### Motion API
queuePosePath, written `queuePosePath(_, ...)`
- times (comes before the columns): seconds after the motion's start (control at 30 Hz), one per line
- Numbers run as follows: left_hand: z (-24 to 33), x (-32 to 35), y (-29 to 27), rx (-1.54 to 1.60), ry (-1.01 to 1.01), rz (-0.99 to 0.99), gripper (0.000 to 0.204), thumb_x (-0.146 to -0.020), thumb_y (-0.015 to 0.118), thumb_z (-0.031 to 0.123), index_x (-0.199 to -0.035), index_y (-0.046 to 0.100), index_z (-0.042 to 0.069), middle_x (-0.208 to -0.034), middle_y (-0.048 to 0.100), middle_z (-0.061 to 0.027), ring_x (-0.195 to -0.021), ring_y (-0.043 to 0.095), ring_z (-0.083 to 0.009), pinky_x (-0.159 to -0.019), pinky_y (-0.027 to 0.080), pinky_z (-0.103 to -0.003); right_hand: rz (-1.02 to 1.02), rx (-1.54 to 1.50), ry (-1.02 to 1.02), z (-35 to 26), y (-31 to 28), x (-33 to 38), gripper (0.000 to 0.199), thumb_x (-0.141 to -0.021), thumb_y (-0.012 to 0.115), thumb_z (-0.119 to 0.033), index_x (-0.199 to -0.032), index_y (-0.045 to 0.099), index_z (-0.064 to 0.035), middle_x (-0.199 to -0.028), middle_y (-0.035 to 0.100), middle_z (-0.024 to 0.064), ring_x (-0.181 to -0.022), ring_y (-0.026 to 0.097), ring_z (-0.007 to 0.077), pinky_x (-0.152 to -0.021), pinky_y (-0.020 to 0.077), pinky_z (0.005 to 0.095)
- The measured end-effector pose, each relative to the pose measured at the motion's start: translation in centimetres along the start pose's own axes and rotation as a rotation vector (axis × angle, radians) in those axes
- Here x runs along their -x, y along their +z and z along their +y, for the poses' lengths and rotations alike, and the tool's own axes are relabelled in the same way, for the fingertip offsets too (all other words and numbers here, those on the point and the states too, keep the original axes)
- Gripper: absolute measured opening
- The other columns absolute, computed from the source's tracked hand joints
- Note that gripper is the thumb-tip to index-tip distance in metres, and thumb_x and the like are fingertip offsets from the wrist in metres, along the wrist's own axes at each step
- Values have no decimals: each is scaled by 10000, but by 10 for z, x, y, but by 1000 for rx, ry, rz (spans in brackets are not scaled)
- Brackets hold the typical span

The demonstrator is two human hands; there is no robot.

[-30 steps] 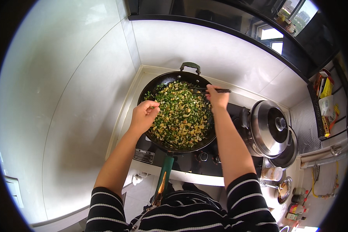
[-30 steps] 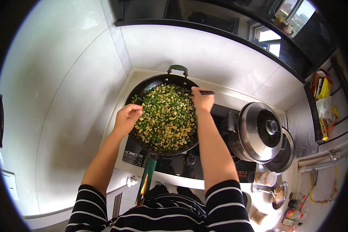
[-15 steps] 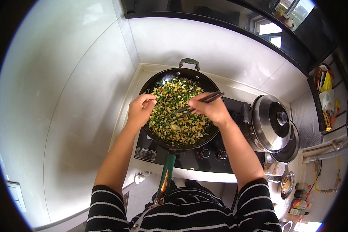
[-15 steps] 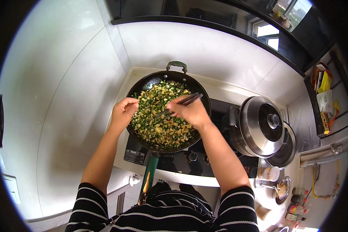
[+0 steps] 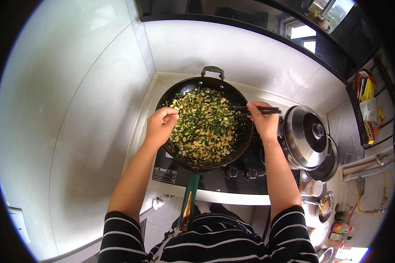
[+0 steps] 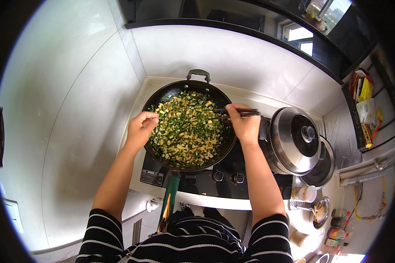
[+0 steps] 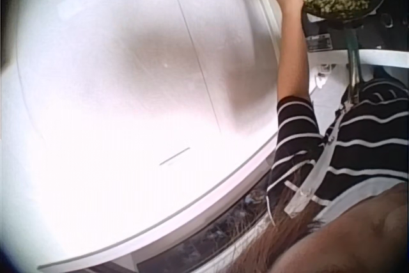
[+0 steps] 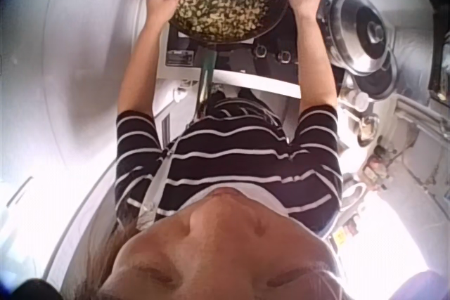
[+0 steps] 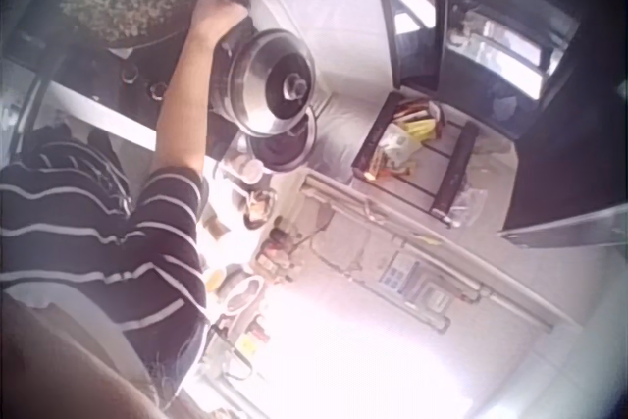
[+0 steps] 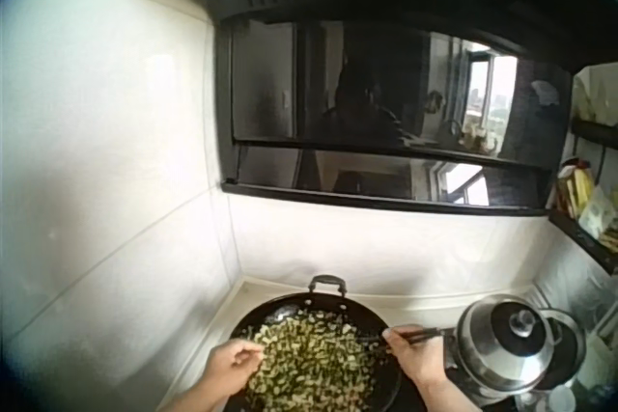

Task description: The person stirs vegetables in a pan using chopsticks, scoops noodles from a pot into a bowl using a strainer, and rinses a pot in a sink.

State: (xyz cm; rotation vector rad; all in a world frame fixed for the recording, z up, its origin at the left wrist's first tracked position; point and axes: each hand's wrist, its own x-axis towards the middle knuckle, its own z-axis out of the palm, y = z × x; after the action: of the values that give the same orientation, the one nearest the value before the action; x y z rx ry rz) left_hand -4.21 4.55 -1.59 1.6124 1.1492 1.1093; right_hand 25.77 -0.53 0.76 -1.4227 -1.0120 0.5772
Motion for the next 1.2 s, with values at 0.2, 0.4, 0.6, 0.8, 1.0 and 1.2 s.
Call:
queuePosePath(0.2, 3, 2, 6, 20, 9, -50, 130, -853, 604, 59, -976, 619, 19, -891, 640, -32, -800, 591, -87, -732, 473, -233, 217, 56, 213, 67, 32, -21, 171, -741, 712, -188, -763, 685, -21, -629, 641, 57, -543, 607, 129, -529, 482, 266)
queuePosePath(0.4, 2, -7, 1, 121, -18, 1, 135, -846, 616, 79, -965, 629, 16, -868, 659, -57, -747, 608, -85, -671, 482, -231, -135, -203, 383, 23, 99, 5, 144, -763, 707, -111, -831, 651, 3, -732, 646, 78, -571, 606, 127, -520, 501, 220)
queuePosePath(0.6, 24, -19, -2, 205, -74, 7, 158, -860, 599, 78, -1000, 613, 4, -895, 650, -48, -780, 603, -119, -710, 471, -251, -255, -171, 289, -28, 111, 31, 115, -748, 696, -104, -782, 671, 3, -664, 639, 61, -519, 598, 118, -489, 481, 246)
queuePosePath(0.8, 27, -23, 7, 196, -63, -50, 143, -875, 593, 96, -995, 613, 21, -896, 640, -39, -769, 589, -113, -679, 456, -253, -87, 8, 187, 26, 99, 42, 144, -728, 695, -138, -718, 658, 1, -601, 629, 70, -495, 589, 130, -479, 467, 275)
queuePosePath(1.0, 13, -17, 5, 237, -59, -79, 130, -874, 584, 73, -990, 617, 25, -876, 639, -33, -769, 586, -108, -710, 472, -252, 28, 218, 126, -6, 7, 11, 124, -733, 684, -156, -741, 684, -32, -650, 652, 120, -570, 643, 159, -549, 497, 307)
queuePosePath(1.2, 14, -16, 7, 244, -76, -80, 131, -854, 601, 72, -969, 618, 9, -844, 646, -37, -756, 587, -94, -700, 467, -239, 171, 603, -107, -5, -12, -3, 186, -718, 699, -256, -726, 690, -71, -683, 649, 144, -611, 640, 276, -583, 502, 344)
